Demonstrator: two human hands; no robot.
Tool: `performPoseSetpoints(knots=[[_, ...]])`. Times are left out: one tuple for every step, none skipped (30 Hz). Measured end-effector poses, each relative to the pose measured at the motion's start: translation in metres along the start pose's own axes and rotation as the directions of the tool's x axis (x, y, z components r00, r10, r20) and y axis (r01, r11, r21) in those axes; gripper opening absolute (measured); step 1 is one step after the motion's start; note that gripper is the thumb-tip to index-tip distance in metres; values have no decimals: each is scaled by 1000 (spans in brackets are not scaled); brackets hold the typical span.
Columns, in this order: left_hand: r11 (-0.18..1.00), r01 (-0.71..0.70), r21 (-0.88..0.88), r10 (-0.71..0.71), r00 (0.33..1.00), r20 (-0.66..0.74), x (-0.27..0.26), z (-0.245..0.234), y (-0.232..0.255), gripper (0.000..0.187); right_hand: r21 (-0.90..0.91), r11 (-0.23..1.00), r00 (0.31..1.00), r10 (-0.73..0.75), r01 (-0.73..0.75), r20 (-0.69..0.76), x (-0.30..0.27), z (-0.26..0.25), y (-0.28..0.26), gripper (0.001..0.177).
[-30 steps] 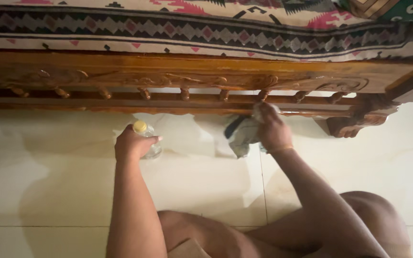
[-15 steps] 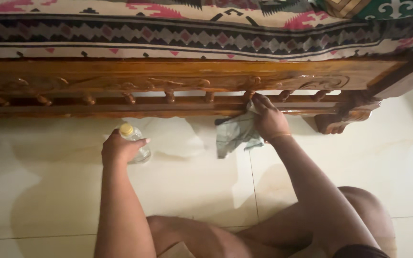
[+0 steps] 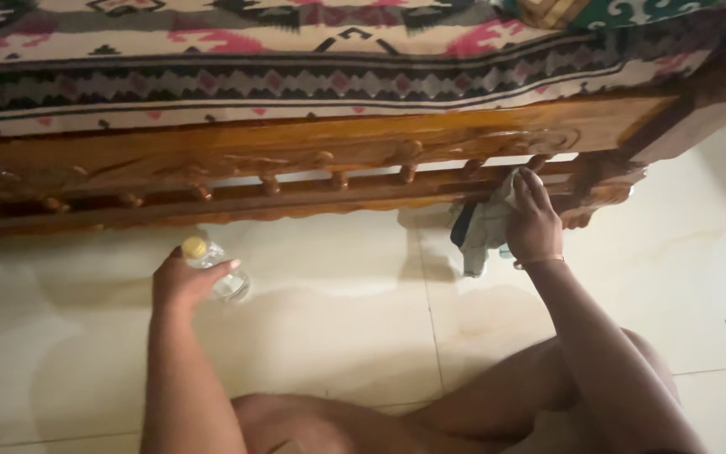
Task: The person sits on the floor and wipes the carved wooden bed frame with a cloth. They periodically apply liquid from a small bottle onto the cloth and continue wiping the lower rail and legs of the bed frame.
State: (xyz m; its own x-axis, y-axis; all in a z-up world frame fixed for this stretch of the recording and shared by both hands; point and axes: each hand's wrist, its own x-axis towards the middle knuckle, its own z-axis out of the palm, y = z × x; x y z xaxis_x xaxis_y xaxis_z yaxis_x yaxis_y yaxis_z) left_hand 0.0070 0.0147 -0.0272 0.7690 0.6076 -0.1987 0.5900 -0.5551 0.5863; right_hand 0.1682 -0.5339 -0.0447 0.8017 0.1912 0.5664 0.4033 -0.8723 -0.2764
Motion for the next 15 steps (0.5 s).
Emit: performPoseSetpoints(knots=[[1000,-11,-6,11,1000,5,-2,1,3,77,-54,997,998,-63,63,6,3,3,6,53],[999,34,37,-35,999,11,-5,2,7,78,-108,986,992,-126,127,16,10,8,10,50],[994,77,79,-78,997,13,-8,0,11,79,-160,969,982,-187,189,27,15,10,14,47],[985,118,122,-121,993,13,-11,0,17,81,-98,985,989,-134,141,67,17,12,15,51],[976,78,203,-76,997,-14,-13,2,23,81,-37,995,990,-86,91,113,18,19,10,56],[958,38,284,-29,999,-36,-15,1,28,81,21,999,986,-40,37,161,20,25,5,60],[932,3,362,18,998,-53,-18,4,33,81,55,996,988,-75,68,135,19,27,1,60],[937,-6,348,19,999,-34,-21,8,37,79,89,991,988,-109,100,108,18,29,-2,59],[943,-11,333,18,1000,-17,-25,10,41,77,123,983,986,-146,136,80,19,29,-6,58],[948,-15,317,17,1000,-1,-28,14,45,75,130,984,987,-132,120,89,17,28,-10,58],[955,-21,297,16,1000,20,-31,19,50,75,139,985,988,-118,104,97,15,27,-14,59],[961,-26,277,15,999,40,-34,26,54,74,148,985,989,-104,88,105,15,24,-17,59],[965,-30,260,14,998,63,-38,32,57,73,129,990,992,-75,62,102,17,22,-17,58],[961,-94,258,80,995,64,-42,40,61,73,109,993,994,-47,36,99,20,21,-15,57],[953,-160,257,148,987,65,-46,51,67,73,89,996,996,-18,9,92,23,20,-14,57]])
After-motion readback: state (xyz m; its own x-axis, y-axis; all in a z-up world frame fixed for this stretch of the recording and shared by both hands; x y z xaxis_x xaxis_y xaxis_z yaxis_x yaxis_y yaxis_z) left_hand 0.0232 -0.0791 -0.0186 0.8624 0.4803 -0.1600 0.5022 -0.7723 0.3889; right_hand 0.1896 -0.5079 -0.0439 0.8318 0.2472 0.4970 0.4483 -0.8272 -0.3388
